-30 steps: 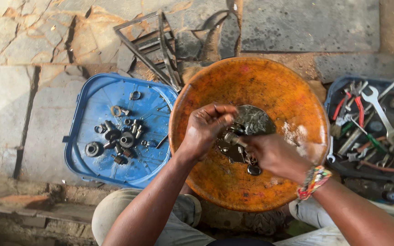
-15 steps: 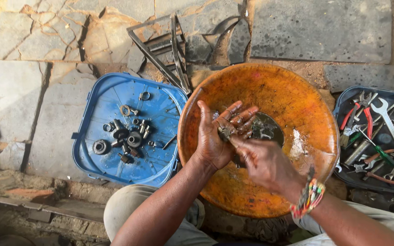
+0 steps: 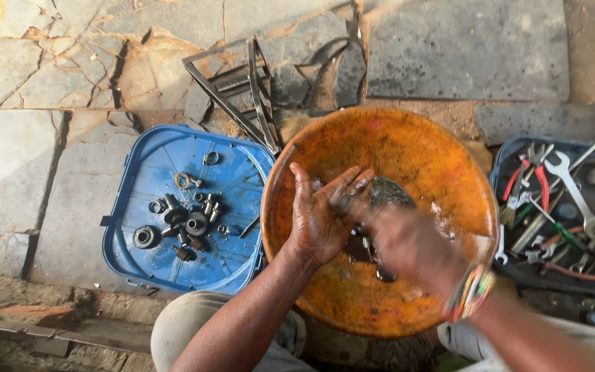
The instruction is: The person scrubs small mechanical parts with a toothbrush inside an orange bowl filled with liquid. They pick up parts from a blue tray, clean them, and place them back into the tray.
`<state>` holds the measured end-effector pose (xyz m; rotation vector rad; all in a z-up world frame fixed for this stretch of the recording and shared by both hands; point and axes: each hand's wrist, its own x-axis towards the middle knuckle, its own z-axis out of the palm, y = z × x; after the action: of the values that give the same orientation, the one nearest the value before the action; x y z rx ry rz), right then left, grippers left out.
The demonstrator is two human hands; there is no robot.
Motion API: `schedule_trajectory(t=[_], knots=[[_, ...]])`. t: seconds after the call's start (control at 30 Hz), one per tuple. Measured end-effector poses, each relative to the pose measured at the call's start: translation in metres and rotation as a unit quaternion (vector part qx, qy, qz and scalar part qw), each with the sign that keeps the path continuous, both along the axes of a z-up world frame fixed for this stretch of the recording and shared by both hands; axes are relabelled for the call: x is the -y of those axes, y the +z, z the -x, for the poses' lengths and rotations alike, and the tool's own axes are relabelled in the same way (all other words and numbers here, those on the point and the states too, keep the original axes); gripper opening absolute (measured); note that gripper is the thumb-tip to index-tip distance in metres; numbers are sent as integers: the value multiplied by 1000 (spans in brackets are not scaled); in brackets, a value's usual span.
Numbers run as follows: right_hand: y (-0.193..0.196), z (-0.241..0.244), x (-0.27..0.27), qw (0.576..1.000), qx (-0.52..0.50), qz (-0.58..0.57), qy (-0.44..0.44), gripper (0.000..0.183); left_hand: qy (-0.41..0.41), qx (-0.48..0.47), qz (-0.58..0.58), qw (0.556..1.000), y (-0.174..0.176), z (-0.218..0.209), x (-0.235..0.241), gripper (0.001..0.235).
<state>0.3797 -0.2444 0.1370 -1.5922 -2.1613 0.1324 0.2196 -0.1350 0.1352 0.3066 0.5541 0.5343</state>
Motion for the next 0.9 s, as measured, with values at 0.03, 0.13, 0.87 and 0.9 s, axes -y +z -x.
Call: schedule_trajectory(t=[0.03, 0.13, 0.87, 0.9], knots=[[0, 1, -3, 1000, -4, 16, -4, 59, 6, 4, 10, 1000, 1, -2, -3, 130], [-5, 4, -2, 988, -21, 136, -74, 51, -3, 16, 24, 1000, -3, 2, 2, 129], [-15, 13, 7, 996, -44, 71, -31, 55, 8, 36, 9, 999, -4, 2, -5, 131], [-23, 17, 13, 990, -91, 94, -44, 51, 17, 49, 13, 999, -9, 3, -5, 130]])
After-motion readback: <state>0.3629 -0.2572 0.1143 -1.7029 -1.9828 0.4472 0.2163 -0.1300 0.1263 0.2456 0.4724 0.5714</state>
